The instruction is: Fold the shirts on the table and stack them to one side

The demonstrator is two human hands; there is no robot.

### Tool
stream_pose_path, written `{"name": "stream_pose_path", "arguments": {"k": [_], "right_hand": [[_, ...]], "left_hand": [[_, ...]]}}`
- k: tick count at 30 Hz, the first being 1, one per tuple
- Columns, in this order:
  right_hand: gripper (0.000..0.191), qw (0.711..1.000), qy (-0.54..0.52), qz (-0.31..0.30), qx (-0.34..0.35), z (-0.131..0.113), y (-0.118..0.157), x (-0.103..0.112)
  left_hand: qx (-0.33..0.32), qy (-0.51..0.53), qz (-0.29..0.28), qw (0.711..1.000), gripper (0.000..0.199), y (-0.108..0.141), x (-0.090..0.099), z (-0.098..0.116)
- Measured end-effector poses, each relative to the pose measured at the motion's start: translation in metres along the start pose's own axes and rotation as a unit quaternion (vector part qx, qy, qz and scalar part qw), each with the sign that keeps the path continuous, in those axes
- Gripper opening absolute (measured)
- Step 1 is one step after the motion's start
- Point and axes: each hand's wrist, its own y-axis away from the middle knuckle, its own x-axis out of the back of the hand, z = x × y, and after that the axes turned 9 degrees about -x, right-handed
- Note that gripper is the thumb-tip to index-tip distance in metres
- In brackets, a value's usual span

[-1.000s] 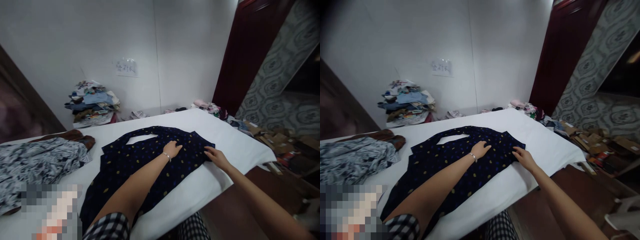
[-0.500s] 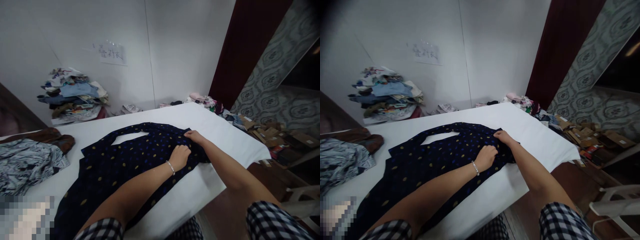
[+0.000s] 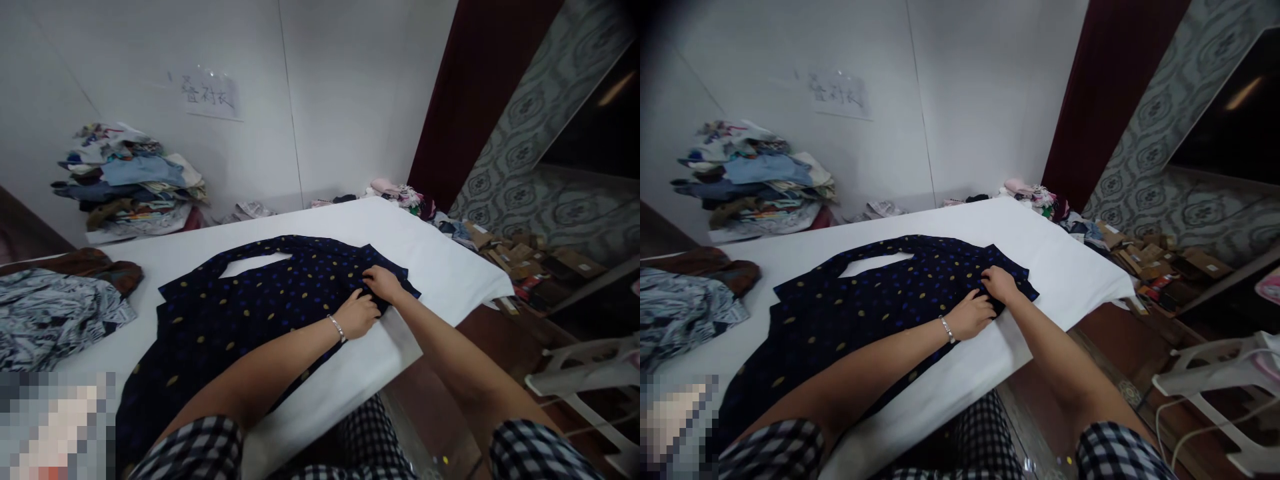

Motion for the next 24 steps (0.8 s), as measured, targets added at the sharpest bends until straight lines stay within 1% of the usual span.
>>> {"name": "stream_pose_path", "arguments": {"k": [1, 2, 3, 4, 6, 7, 8, 9, 12, 14, 15, 18, 20, 21, 24], "right_hand": [[0.020, 0.999, -0.030, 0.016, 0.002, 0.000, 0.001, -0.001], [0.018, 0.995, -0.091, 0.033, -0.005, 0.001, 0.003, 0.000], [0.020, 0.984, -0.174, 0.046, -0.016, 0.003, 0.007, 0.002], [0.023, 0.963, -0.264, 0.055, -0.026, 0.005, 0.011, 0.006], [0.028, 0.908, -0.413, 0.055, -0.036, 0.008, 0.021, 0.013], [0.029, 0.885, -0.461, 0.049, -0.033, 0.008, 0.027, 0.016], [0.030, 0.869, -0.491, 0.042, -0.029, 0.009, 0.032, 0.019], [0.030, 0.860, -0.509, 0.036, -0.025, 0.008, 0.037, 0.021], [0.029, 0.850, -0.526, 0.023, -0.020, 0.005, 0.047, 0.024], [0.028, 0.845, -0.534, 0.016, -0.013, 0.003, 0.049, 0.026], [0.028, 0.843, -0.538, 0.011, -0.009, 0.002, 0.050, 0.027], [0.026, 0.840, -0.542, -0.009, -0.001, -0.001, 0.050, 0.033], [0.025, 0.843, -0.537, -0.019, 0.000, -0.003, 0.050, 0.036], [0.025, 0.844, -0.536, -0.020, 0.000, -0.004, 0.049, 0.038], [0.024, 0.845, -0.535, -0.021, 0.005, -0.006, 0.045, 0.042]], "left_hand": [[0.001, 0.010, 0.011, 1.000, 0.020, 0.003, 0.002, 0.001], [0.014, 0.023, 0.029, 0.999, 0.021, 0.007, 0.004, 0.000], [0.043, 0.036, 0.054, 0.997, 0.021, 0.012, 0.008, -0.003], [0.089, 0.045, 0.085, 0.991, 0.022, 0.017, 0.012, -0.006], [0.204, 0.052, 0.142, 0.967, 0.024, 0.025, 0.021, -0.017], [0.255, 0.051, 0.157, 0.953, 0.026, 0.026, 0.025, -0.024], [0.292, 0.049, 0.156, 0.942, 0.031, 0.026, 0.028, -0.029], [0.314, 0.045, 0.137, 0.938, 0.037, 0.023, 0.031, -0.035], [0.329, 0.025, 0.034, 0.943, 0.055, 0.009, 0.030, -0.045], [0.335, 0.011, -0.016, 0.942, 0.059, -0.001, 0.026, -0.049], [0.340, 0.006, -0.029, 0.940, 0.057, -0.006, 0.025, -0.050], [0.345, -0.004, -0.058, 0.937, 0.036, -0.016, 0.025, -0.057], [0.344, -0.013, -0.066, 0.937, 0.025, -0.021, 0.032, -0.065], [0.342, -0.019, -0.065, 0.937, 0.024, -0.023, 0.037, -0.070], [0.332, -0.031, -0.060, 0.941, 0.029, -0.028, 0.054, -0.083]]}}
